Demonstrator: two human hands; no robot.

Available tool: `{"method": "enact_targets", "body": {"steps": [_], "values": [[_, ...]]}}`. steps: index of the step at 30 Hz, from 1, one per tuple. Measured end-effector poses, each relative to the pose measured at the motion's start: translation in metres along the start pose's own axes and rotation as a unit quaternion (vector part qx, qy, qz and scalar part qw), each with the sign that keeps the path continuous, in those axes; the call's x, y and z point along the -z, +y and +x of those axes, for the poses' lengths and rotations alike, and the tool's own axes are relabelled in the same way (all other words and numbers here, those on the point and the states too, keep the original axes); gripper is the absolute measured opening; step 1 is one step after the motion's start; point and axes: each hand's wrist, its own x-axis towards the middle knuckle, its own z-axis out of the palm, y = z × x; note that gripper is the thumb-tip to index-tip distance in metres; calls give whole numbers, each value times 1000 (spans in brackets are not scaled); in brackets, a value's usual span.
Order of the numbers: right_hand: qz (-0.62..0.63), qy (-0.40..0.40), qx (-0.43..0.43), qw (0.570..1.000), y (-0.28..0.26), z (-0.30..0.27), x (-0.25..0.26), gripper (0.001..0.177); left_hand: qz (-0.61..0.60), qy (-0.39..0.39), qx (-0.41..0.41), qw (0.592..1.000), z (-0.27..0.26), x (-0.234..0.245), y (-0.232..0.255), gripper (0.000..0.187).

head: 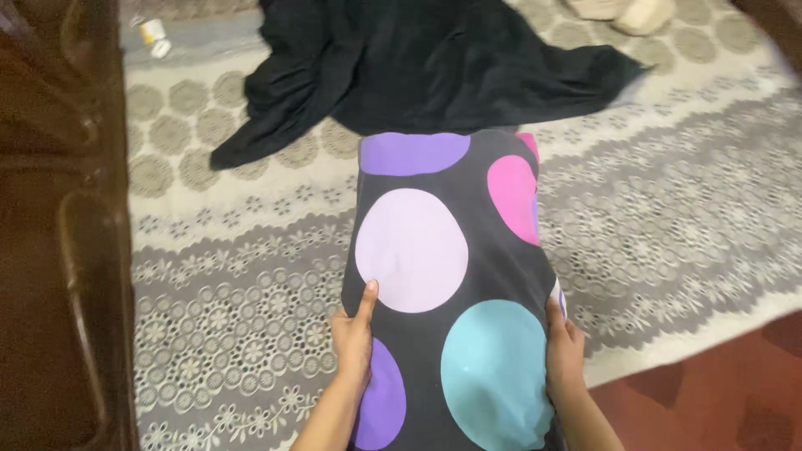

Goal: Tidying a bedroom and living area by moving a chair and organizing pillows and clothes.

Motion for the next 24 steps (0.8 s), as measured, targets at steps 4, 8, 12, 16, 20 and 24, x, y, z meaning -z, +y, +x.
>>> {"method": "enact_targets", "body": {"steps": [4, 8, 12, 16, 20, 24], "values": [[26, 20, 24, 999, -11, 2, 54, 64, 22, -36, -28, 999, -25, -41, -2, 49], [66, 24, 52, 996, 6, 13, 110, 65, 20, -82, -54, 995, -58, -76, -6, 52], [113, 41, 57, 991, 11, 14, 162, 63, 7, -114, -76, 991, -107, -114, 5, 42], [146, 59, 60, 986, 26, 22, 212, 55, -7, -140, -92, 986, -153, -148, 9, 41], [193, 68, 70, 976, 25, 13, 257, 53, 2, -160, -103, 982, -184, -178, -7, 45], [223, 80, 64, 969, 25, 6, 300, 49, 10, -184, -102, 978, -218, -206, -20, 47]]}}
